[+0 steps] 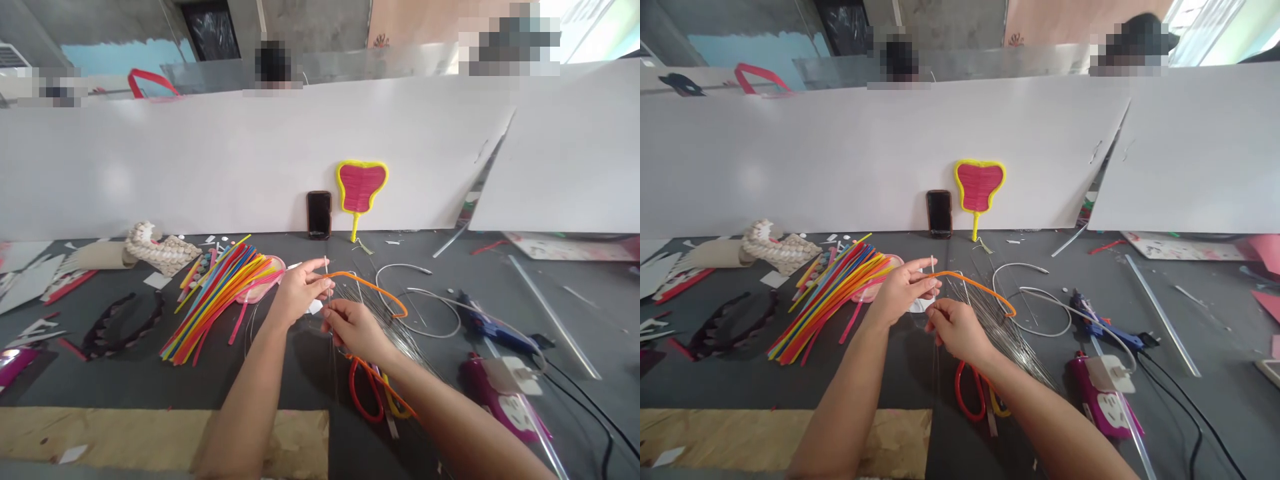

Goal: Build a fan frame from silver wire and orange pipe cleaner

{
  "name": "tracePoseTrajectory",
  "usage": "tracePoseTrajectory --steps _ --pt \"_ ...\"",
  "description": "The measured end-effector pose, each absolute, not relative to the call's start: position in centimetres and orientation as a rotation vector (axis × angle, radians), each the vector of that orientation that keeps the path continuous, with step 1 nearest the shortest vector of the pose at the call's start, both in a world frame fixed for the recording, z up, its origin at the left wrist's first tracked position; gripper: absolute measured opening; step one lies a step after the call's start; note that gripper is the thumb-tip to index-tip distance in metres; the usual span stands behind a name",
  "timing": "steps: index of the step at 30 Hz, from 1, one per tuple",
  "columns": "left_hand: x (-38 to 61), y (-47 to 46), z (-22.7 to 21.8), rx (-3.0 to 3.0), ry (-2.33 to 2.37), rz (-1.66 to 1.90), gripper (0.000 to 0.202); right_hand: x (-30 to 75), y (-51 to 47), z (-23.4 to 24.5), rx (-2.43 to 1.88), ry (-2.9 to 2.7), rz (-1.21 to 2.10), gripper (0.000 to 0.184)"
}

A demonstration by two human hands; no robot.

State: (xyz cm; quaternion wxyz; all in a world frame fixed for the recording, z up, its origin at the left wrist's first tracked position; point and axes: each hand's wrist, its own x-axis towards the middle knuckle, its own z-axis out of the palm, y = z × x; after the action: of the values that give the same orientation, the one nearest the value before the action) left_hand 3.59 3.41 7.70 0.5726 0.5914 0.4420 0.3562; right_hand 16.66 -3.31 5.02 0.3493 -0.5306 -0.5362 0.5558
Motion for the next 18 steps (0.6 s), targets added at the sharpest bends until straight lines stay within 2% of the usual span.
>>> tracePoseTrajectory --steps 4,9,18 --pt "3.2 3.5 7.7 1.381 0.974 0.824 0.055 16.9 -3.9 5.2 -1.273 -1.256 1.633 0.027" --pt "2.3 3.8 7.8 1.331 0.904 0.817 0.031 17.2 -5.2 4.5 -1.187 -1.209 1.793 0.029" --pt "1.9 4.1 7.9 1.243 0.925 0.783 0.027 17.3 -4.2 4.6 -1.145 -1.283 1.74 0.034"
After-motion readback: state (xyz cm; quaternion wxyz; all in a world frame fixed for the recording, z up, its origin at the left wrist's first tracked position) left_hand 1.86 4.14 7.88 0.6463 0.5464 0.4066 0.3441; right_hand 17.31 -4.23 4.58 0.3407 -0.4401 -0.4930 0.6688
